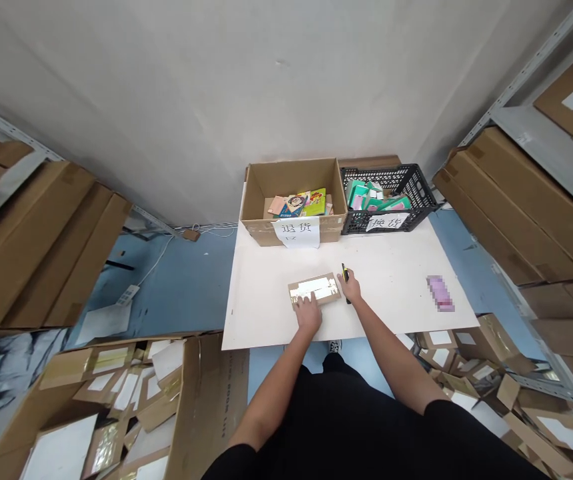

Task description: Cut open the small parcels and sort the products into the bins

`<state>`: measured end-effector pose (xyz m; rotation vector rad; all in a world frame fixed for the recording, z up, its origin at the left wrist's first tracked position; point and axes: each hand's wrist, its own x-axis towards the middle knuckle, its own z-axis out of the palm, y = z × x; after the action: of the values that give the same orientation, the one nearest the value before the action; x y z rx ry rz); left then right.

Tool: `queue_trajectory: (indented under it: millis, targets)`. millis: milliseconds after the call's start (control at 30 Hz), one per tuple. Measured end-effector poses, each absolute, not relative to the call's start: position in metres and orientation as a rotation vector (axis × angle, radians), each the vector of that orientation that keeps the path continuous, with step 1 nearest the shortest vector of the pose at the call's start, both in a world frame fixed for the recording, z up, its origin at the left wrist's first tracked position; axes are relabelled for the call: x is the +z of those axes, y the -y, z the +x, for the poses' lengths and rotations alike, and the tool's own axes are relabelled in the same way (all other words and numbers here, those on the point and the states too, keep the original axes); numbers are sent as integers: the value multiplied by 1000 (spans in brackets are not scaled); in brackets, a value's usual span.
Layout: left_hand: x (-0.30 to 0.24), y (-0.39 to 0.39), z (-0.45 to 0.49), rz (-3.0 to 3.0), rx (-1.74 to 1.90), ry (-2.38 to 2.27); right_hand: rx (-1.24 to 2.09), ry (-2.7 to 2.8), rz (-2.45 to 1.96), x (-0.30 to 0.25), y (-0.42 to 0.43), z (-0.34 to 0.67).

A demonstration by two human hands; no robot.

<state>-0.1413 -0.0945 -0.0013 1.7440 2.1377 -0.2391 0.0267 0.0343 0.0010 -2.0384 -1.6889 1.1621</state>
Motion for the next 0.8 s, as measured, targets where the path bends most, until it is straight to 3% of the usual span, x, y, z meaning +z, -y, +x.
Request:
queue_trajectory:
  millis: [233, 800]
  targets:
    - [-7, 52, -151, 1774, -315, -1949, 1729, 1551, -1769, 3, -15, 57]
    - [-4, 46, -157, 1743, -426, -1876, 1962, 1793, -1746, 4, -40, 66]
